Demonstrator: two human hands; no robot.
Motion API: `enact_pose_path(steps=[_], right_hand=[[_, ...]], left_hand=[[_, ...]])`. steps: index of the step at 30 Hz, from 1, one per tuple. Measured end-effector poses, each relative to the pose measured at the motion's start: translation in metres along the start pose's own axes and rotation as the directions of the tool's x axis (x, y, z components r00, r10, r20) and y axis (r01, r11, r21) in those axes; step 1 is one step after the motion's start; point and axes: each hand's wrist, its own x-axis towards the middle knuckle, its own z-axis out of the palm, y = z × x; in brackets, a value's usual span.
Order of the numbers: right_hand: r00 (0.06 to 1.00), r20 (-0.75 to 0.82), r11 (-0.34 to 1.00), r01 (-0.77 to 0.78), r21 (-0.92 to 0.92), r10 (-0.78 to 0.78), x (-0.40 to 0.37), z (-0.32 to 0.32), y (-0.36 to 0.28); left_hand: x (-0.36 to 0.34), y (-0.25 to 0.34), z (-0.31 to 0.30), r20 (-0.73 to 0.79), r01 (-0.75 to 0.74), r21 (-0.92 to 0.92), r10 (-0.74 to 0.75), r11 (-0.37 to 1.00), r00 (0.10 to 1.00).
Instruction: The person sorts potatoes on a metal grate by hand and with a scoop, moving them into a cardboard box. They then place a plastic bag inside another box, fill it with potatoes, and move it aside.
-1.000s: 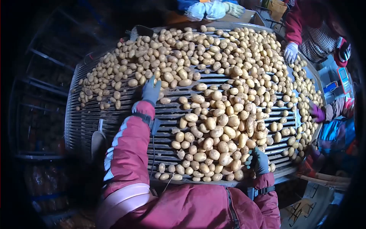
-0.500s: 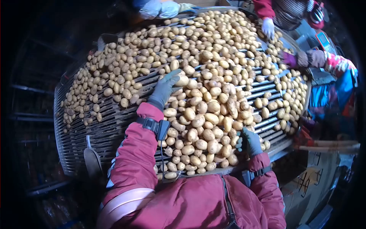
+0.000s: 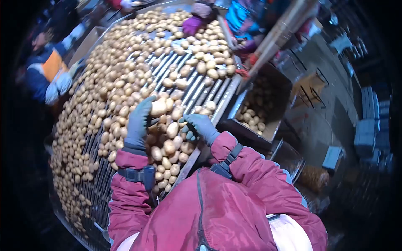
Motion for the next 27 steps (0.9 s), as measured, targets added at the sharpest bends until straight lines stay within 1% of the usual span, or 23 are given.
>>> enact_pose_path(steps=[1, 2, 4, 6, 7, 8, 9, 10, 11, 12, 13, 14, 15, 16, 17, 18, 19, 20, 22, 23, 24, 26, 27], right_hand=[[1.000, -0.008, 1.000, 0.015, -0.022, -0.015, -0.010, -0.016, -0.003], [0.999, -0.026, 0.999, 0.046, -0.007, -0.046, -0.020, -0.034, -0.002], [0.993, -0.099, 0.996, 0.067, 0.056, -0.062, -0.036, -0.073, 0.010], [0.979, -0.185, 0.995, 0.094, 0.020, -0.089, -0.090, -0.103, -0.017], [0.972, -0.211, 0.981, 0.136, 0.139, -0.105, -0.097, -0.137, -0.008], [0.965, -0.236, 0.950, 0.177, 0.256, -0.116, -0.105, -0.172, 0.002], [0.917, -0.376, 0.951, 0.224, 0.214, -0.131, -0.120, -0.198, 0.003], [0.848, -0.510, 0.951, 0.262, 0.166, -0.145, -0.136, -0.223, 0.005], [0.821, -0.554, 0.931, 0.298, 0.212, -0.137, -0.144, -0.259, 0.019], [0.792, -0.597, 0.908, 0.334, 0.252, -0.126, -0.150, -0.292, 0.032], [0.747, -0.663, 0.915, 0.299, 0.272, -0.047, -0.157, -0.310, 0.031], [0.696, -0.717, 0.919, 0.259, 0.296, 0.035, -0.162, -0.325, 0.031], [0.656, -0.754, 0.940, 0.230, 0.254, 0.043, -0.163, -0.334, 0.032], [0.691, -0.720, 0.924, 0.227, 0.307, 0.069, -0.160, -0.342, 0.033], [0.706, -0.703, 0.925, 0.208, 0.319, 0.084, -0.153, -0.341, 0.040], [0.755, -0.647, 0.928, 0.156, 0.339, 0.110, -0.141, -0.340, 0.037], [0.797, -0.591, 0.925, 0.123, 0.358, 0.123, -0.124, -0.343, 0.029], [0.805, -0.577, 0.917, 0.117, 0.382, 0.138, -0.117, -0.344, 0.031], [0.871, -0.492, 0.903, 0.205, 0.377, 0.008, -0.120, -0.350, 0.031], [0.888, -0.460, 0.916, 0.166, 0.365, 0.023, -0.120, -0.351, 0.027], [0.945, -0.307, 0.851, 0.252, 0.461, -0.114, -0.109, -0.357, 0.039], [0.952, -0.305, 0.861, 0.184, 0.474, -0.036, -0.106, -0.302, -0.018], [0.948, -0.314, 0.904, 0.171, 0.392, -0.043, -0.086, -0.291, -0.017]], left_hand=[[0.003, 0.007, 0.033, 0.067, -0.036, -0.050, 0.039, 0.998, 0.997], [0.017, 0.003, 0.066, 0.136, -0.199, -0.042, 0.203, 0.979, 0.970], [0.037, 0.001, 0.130, 0.227, 0.028, -0.223, 0.024, 0.974, 0.974], [0.029, 0.025, 0.170, 0.302, -0.127, 0.050, 0.106, 0.991, 0.947], [0.037, 0.006, 0.183, 0.374, -0.232, 0.122, 0.172, 0.965, 0.911], [0.032, 0.009, 0.196, 0.431, -0.065, 0.107, 0.012, 0.992, 0.902], [0.033, -0.004, 0.210, 0.417, -0.040, 0.070, 0.007, 0.997, 0.909], [0.037, -0.023, 0.223, 0.405, -0.017, 0.033, 0.002, 0.999, 0.914], [0.037, -0.038, 0.237, 0.363, -0.359, 0.195, 0.273, 0.912, 0.891], [0.043, -0.035, 0.249, 0.379, -0.361, 0.201, 0.267, 0.911, 0.886], [0.047, -0.030, 0.260, 0.330, -0.300, 0.448, 0.156, 0.842, 0.931], [0.051, -0.027, 0.268, 0.248, -0.215, 0.666, 0.060, 0.715, 0.967], [0.067, -0.051, 0.267, 0.281, -0.484, 0.571, 0.397, 0.662, 0.874], [0.073, -0.045, 0.276, 0.295, -0.523, 0.591, 0.439, 0.614, 0.849], [0.071, -0.042, 0.283, 0.317, -0.419, 0.657, 0.274, 0.627, 0.908], [0.078, -0.031, 0.295, 0.328, -0.331, 0.711, 0.124, 0.620, 0.936], [0.076, -0.004, 0.301, 0.351, -0.396, 0.766, 0.187, 0.507, 0.918], [0.077, -0.008, 0.300, 0.352, -0.393, 0.781, 0.177, 0.485, 0.919], [0.078, -0.012, 0.307, 0.318, -0.425, 0.711, 0.282, 0.561, 0.905], [0.077, -0.009, 0.308, 0.288, -0.360, 0.714, 0.218, 0.600, 0.933], [0.083, -0.015, 0.309, 0.284, -0.359, 0.717, 0.221, 0.598, 0.933], [0.088, -0.036, 0.300, 0.319, -0.407, 0.688, 0.253, 0.601, 0.913], [0.087, -0.033, 0.300, 0.324, -0.403, 0.728, 0.240, 0.555, 0.915]])
